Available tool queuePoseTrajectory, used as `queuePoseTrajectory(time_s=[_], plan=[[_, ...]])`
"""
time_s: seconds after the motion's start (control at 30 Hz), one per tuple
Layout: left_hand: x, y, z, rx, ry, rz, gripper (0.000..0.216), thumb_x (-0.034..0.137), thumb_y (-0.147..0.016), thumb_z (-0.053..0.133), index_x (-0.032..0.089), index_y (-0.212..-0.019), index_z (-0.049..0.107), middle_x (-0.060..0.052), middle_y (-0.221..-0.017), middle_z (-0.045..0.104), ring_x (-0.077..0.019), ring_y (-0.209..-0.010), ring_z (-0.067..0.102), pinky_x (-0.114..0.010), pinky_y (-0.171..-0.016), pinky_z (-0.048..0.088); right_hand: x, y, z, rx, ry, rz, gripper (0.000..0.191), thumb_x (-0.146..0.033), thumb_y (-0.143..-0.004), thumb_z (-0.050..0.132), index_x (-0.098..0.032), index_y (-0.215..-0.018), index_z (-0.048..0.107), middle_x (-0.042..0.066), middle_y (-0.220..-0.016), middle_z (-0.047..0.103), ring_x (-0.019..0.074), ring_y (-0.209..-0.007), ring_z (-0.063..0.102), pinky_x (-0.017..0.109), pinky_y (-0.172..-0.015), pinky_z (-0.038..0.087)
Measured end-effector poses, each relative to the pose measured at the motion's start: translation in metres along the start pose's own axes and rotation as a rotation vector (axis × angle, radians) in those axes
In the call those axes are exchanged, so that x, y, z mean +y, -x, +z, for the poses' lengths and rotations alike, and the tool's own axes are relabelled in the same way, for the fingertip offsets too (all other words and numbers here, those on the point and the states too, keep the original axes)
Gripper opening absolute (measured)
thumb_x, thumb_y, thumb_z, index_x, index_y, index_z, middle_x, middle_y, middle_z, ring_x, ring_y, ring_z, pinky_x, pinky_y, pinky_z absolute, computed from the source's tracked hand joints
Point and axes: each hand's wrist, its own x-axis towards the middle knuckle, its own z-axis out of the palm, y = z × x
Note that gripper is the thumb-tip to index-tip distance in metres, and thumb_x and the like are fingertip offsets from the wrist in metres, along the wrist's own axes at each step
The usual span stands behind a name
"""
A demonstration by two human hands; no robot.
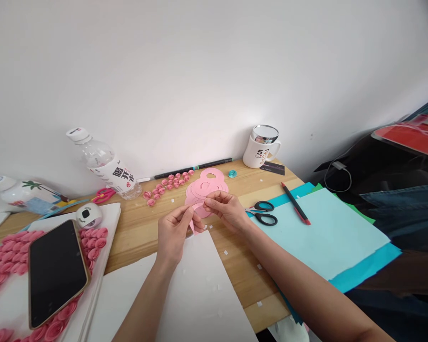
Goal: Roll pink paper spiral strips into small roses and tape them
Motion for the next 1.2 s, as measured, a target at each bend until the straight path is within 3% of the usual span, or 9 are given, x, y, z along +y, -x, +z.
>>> queuePoseTrajectory(time_s=[0.27,0.53,0.8,1.1,1.2], plan=[[0.0003,0.0005,0.0003,-0.003,0.012,0.007,0.021,0.029,-0.073,0.058,0.014,-0.058,0.058,-0.001,-0.054,0.06,-0.0092,-0.044,0.051,-0.023,-0.05,0.047,-0.0001,0.0005,0.0007,0.033,0.0,-0.009,0.019,-0.027,-0.055,0.077,-0.017,-0.067,0.067,0.001,-0.069,0.066,0.0088,-0.062,0.057,0.023,-0.062,0.046],[-0.0011,0.0005,0.0006,-0.003,0.04,-0.009,0.019,0.03,-0.072,0.06,0.014,-0.06,0.061,-0.001,-0.056,0.061,-0.0097,-0.045,0.053,-0.023,-0.049,0.046,0.0,0.0016,0.001,0.033,-0.017,-0.011,0.017,-0.024,-0.057,0.077,-0.016,-0.063,0.064,-0.002,-0.056,0.062,0.0061,-0.053,0.055,0.018,-0.054,0.045],[0.0004,0.0003,0.0008,-0.002,0.052,0.012,0.019,0.026,-0.073,0.059,0.013,-0.059,0.06,-0.001,-0.055,0.059,-0.0091,-0.044,0.05,-0.023,-0.048,0.045,0.0013,-0.0012,-0.0006,-0.022,-0.079,0.025,0.023,-0.025,-0.057,0.077,-0.017,-0.076,0.068,0.001,-0.076,0.068,0.0101,-0.069,0.063,0.025,-0.074,0.049],[0.0005,0.001,0.001,-0.012,0.026,-0.003,0.021,0.029,-0.073,0.059,0.013,-0.059,0.059,-0.001,-0.055,0.059,-0.0093,-0.045,0.051,-0.023,-0.049,0.046,0.0015,-0.0006,0.0005,-0.052,-0.038,-0.02,0.018,-0.025,-0.061,0.075,-0.018,-0.074,0.065,-0.003,-0.065,0.062,0.0078,-0.064,0.058,0.021,-0.064,0.046],[0.0002,0.0006,0.001,-0.007,0.026,-0.007,0.02,0.03,-0.072,0.059,0.013,-0.061,0.06,-0.002,-0.056,0.059,-0.0093,-0.045,0.051,-0.023,-0.049,0.046,0.0014,-0.0006,0.0007,-0.05,-0.001,-0.03,0.016,-0.026,-0.061,0.074,-0.017,-0.071,0.065,0.0,-0.072,0.066,0.0085,-0.064,0.058,0.022,-0.063,0.045]])
